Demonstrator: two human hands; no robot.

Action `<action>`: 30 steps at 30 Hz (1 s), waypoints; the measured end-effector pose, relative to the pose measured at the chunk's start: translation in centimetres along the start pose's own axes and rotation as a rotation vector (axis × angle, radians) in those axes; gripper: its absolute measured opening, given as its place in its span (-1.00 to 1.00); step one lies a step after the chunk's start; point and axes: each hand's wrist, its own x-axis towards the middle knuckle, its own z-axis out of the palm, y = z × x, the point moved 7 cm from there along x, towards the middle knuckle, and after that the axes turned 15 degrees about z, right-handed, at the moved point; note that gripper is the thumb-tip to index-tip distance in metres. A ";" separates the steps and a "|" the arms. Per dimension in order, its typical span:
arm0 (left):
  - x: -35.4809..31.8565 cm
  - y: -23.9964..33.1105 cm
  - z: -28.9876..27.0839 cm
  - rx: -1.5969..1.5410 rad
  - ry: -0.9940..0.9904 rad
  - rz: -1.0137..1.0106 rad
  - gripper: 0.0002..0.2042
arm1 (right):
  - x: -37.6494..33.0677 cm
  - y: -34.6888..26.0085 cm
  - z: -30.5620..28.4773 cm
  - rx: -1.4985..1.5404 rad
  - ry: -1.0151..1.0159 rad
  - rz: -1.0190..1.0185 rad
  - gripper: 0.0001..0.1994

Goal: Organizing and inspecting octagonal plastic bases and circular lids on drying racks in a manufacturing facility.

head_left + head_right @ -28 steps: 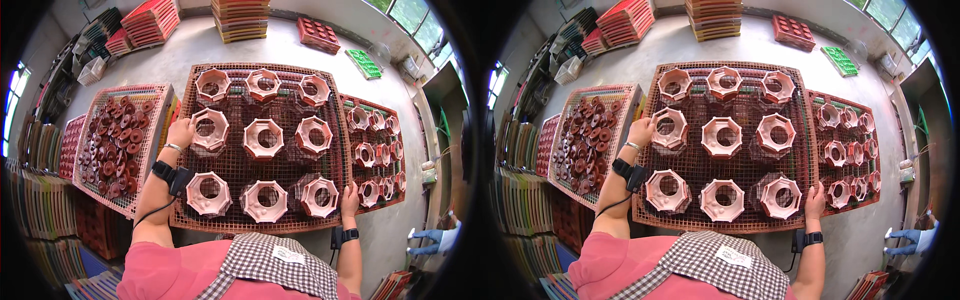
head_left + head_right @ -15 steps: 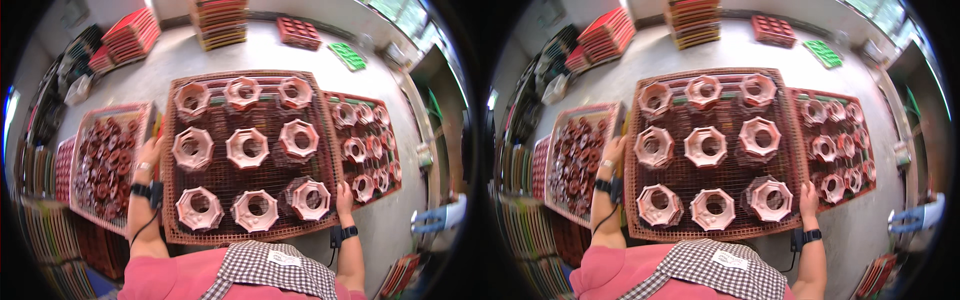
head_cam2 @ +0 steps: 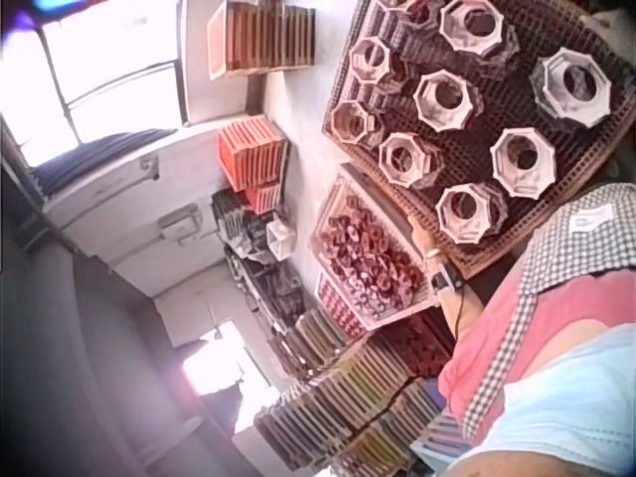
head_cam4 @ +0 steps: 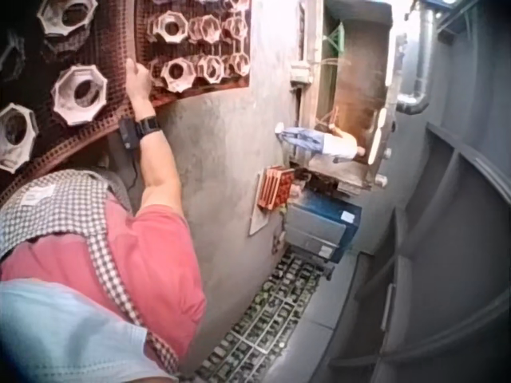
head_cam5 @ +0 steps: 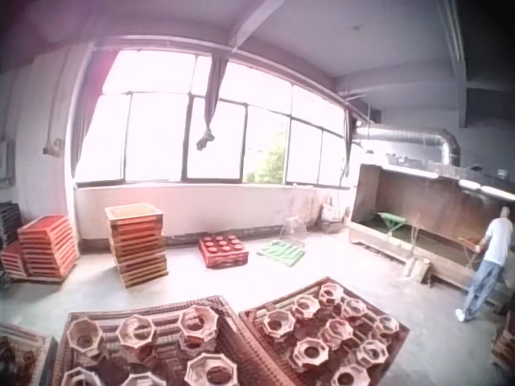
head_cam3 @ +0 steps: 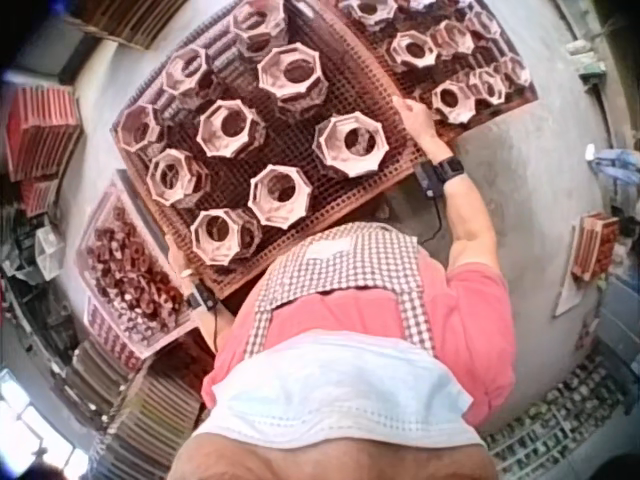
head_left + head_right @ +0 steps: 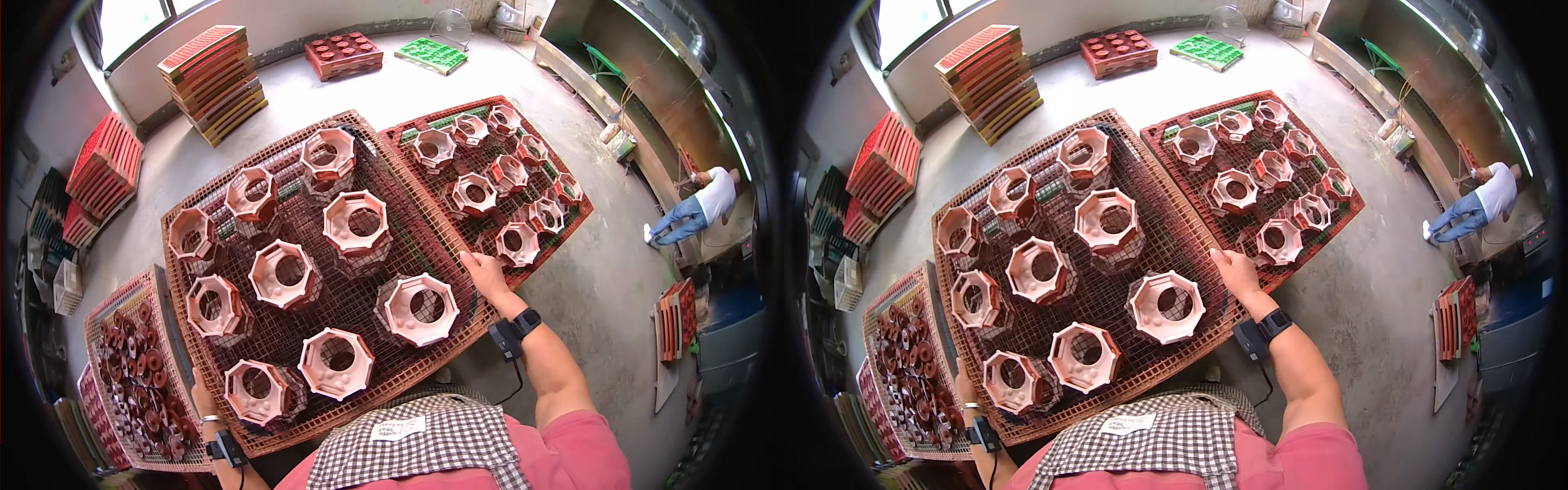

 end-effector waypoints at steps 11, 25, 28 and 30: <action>0.8 3.1 1.9 -0.263 0.011 0.215 -0.56 | -0.7 2.1 -1.8 0.244 -0.057 -0.031 -0.61; 2.8 -1.5 5.7 -0.508 -0.107 0.132 -0.62 | -2.1 3.2 -2.2 0.181 -0.023 -0.029 -0.61; 3.8 -1.8 7.1 -0.530 -0.157 0.121 -0.62 | -2.6 4.3 -3.3 0.151 0.047 -0.024 -0.62; 6.3 -3.2 6.8 -0.430 -0.154 0.298 -0.63 | -3.9 3.6 -2.9 0.266 -0.023 -0.005 -0.61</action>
